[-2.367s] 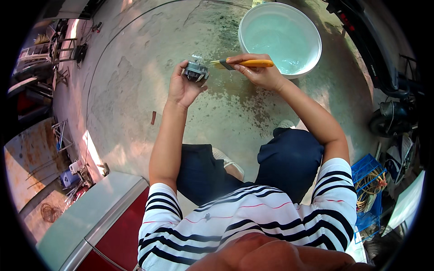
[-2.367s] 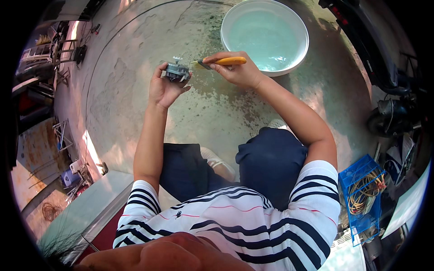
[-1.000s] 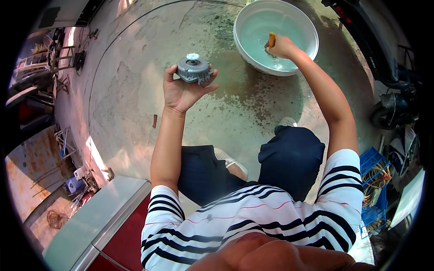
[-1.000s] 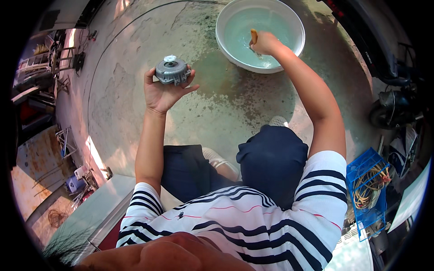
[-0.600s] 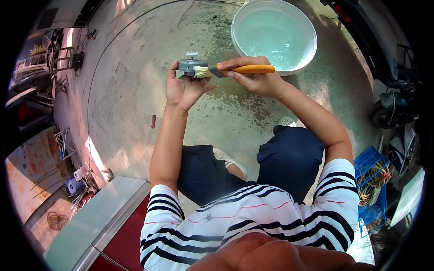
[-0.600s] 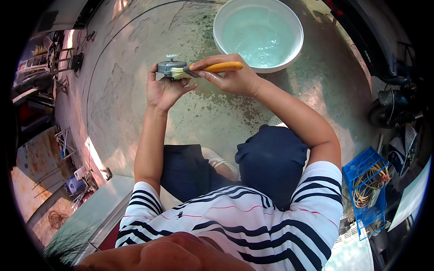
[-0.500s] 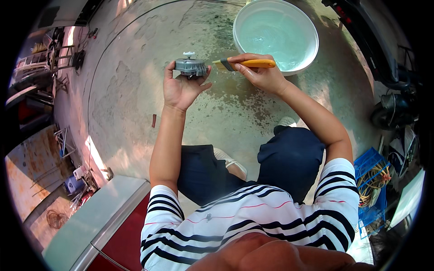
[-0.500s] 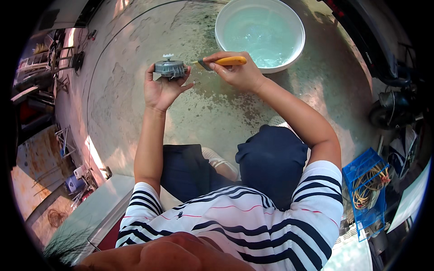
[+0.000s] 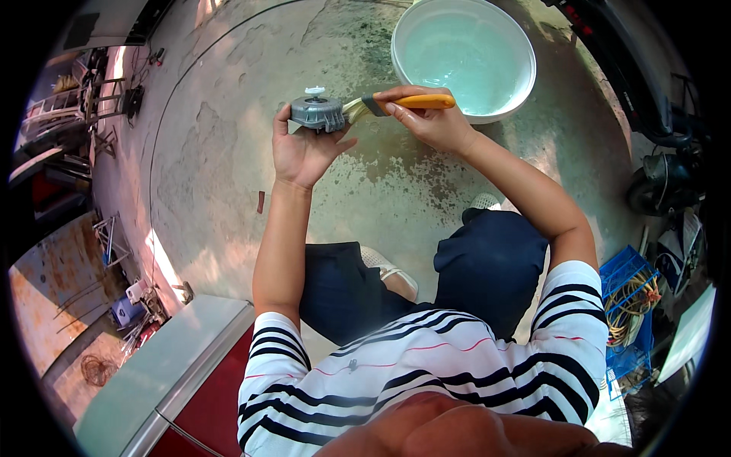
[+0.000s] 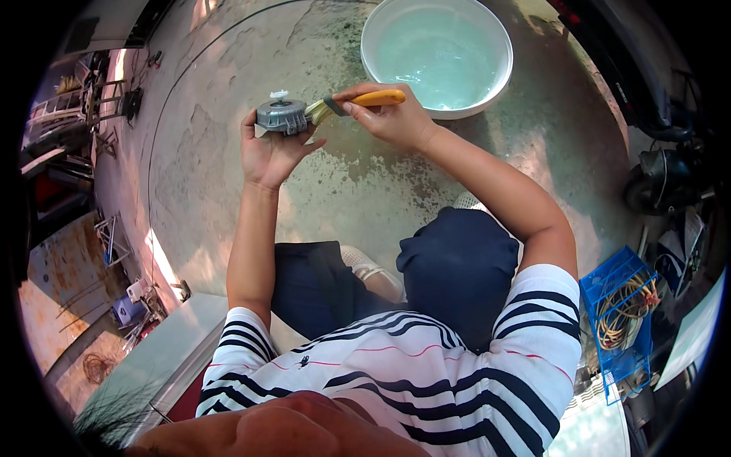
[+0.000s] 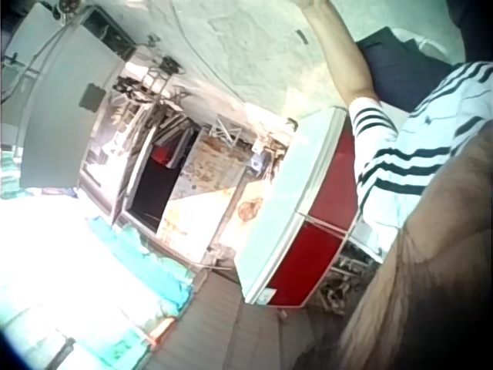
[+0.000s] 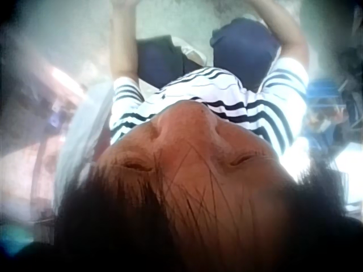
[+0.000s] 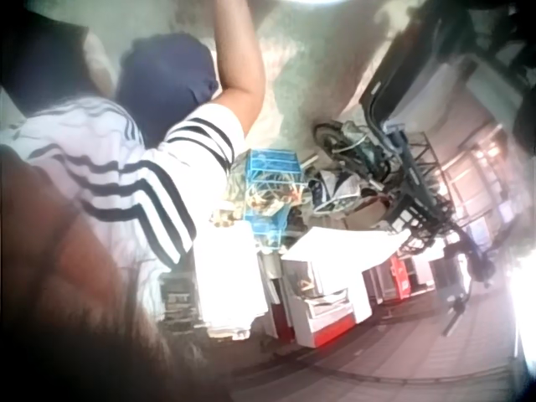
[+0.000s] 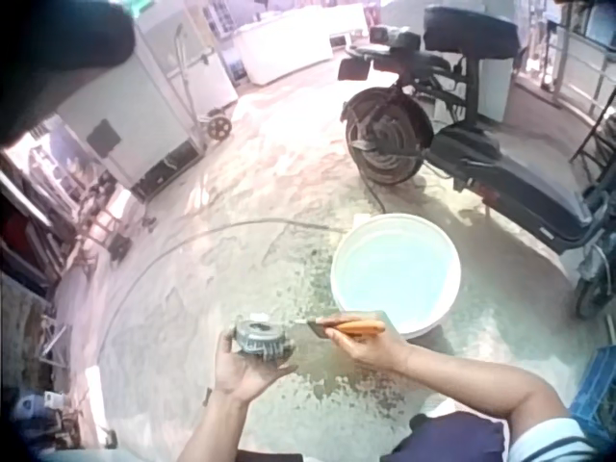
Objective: The person manipulates a fan motor housing by removing small fasteners and then cleans the motor components with a brush and a bucket of water.
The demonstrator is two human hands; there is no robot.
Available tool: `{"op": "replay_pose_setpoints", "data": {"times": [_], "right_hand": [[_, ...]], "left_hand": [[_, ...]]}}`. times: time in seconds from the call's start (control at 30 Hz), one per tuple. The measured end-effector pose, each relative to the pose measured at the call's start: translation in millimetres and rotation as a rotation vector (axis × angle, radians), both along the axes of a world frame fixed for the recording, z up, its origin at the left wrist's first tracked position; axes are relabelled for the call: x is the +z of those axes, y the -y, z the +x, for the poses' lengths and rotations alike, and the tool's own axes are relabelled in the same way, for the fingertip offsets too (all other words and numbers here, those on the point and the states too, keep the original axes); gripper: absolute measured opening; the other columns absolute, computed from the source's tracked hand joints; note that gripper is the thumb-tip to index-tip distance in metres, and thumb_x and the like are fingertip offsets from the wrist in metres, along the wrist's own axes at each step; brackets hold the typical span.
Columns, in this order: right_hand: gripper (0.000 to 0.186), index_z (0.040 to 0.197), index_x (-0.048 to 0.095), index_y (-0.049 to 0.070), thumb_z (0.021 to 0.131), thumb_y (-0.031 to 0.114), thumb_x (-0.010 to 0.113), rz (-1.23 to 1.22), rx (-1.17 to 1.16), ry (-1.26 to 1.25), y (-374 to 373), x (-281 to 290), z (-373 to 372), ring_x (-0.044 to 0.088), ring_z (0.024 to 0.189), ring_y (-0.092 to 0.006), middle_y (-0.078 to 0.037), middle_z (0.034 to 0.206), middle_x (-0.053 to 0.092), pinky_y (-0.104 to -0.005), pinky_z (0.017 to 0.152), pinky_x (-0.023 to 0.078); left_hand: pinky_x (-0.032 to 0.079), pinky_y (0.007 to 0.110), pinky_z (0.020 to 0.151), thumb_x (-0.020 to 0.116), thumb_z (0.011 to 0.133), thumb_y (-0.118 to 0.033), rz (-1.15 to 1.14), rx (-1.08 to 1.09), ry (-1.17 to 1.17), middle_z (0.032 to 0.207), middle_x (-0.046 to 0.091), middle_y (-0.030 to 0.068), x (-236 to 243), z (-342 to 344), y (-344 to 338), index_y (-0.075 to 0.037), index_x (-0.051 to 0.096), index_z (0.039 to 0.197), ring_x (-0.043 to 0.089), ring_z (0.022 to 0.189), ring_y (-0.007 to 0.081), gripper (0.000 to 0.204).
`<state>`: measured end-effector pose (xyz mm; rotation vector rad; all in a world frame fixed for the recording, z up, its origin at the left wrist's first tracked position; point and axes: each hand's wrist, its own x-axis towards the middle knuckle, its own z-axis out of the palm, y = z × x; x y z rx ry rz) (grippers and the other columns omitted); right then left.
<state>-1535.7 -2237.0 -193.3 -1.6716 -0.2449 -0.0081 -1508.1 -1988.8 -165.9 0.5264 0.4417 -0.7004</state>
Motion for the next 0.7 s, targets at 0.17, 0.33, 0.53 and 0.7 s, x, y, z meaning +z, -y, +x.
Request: {"op": "replay_pose_setpoints", "data": {"times": [0.17,0.33,0.53,0.7], "right_hand": [[0.019,0.101,0.072,0.010,0.089,0.020,0.063,-0.152,-0.308,0.066,31,6,23,0.069,0.072,-0.0177,-0.008,0.083,0.072,-0.0294,0.067,0.054],[0.023,0.100,0.072,0.008,0.085,0.022,0.060,-0.693,-0.464,-0.016,92,-68,70,0.069,0.075,-0.0319,-0.015,0.082,0.070,-0.0404,0.073,0.054],[0.029,0.102,0.071,0.006,0.081,0.024,0.063,-0.799,-0.190,-0.425,93,-96,83,0.068,0.087,-0.0328,-0.018,0.089,0.070,-0.0428,0.080,0.053],[0.031,0.108,0.068,0.000,0.087,0.022,0.064,0.015,-0.189,-0.383,67,19,42,0.068,0.086,-0.0205,-0.014,0.099,0.069,-0.0315,0.081,0.056]], "left_hand": [[0.031,0.065,0.105,0.055,0.083,-0.051,-0.076,-0.128,0.087,0.132,0.049,0.0247,5,-5,-9,0.000,0.041,0.139,0.047,0.124,0.0428,0.077],[0.034,0.063,0.105,0.059,0.078,-0.047,-0.100,-0.238,0.155,0.130,0.051,0.0245,9,-3,0,0.003,0.038,0.141,0.050,0.120,0.0429,0.083],[0.036,0.060,0.105,0.062,0.075,-0.045,0.027,-0.259,0.213,0.131,0.052,0.0240,6,-3,3,0.002,0.039,0.141,0.051,0.122,0.0425,0.085],[0.041,0.056,0.103,0.061,0.078,-0.042,0.182,-0.188,0.231,0.132,0.054,0.0212,6,-5,3,-0.002,0.044,0.139,0.051,0.123,0.0432,0.075]]}}
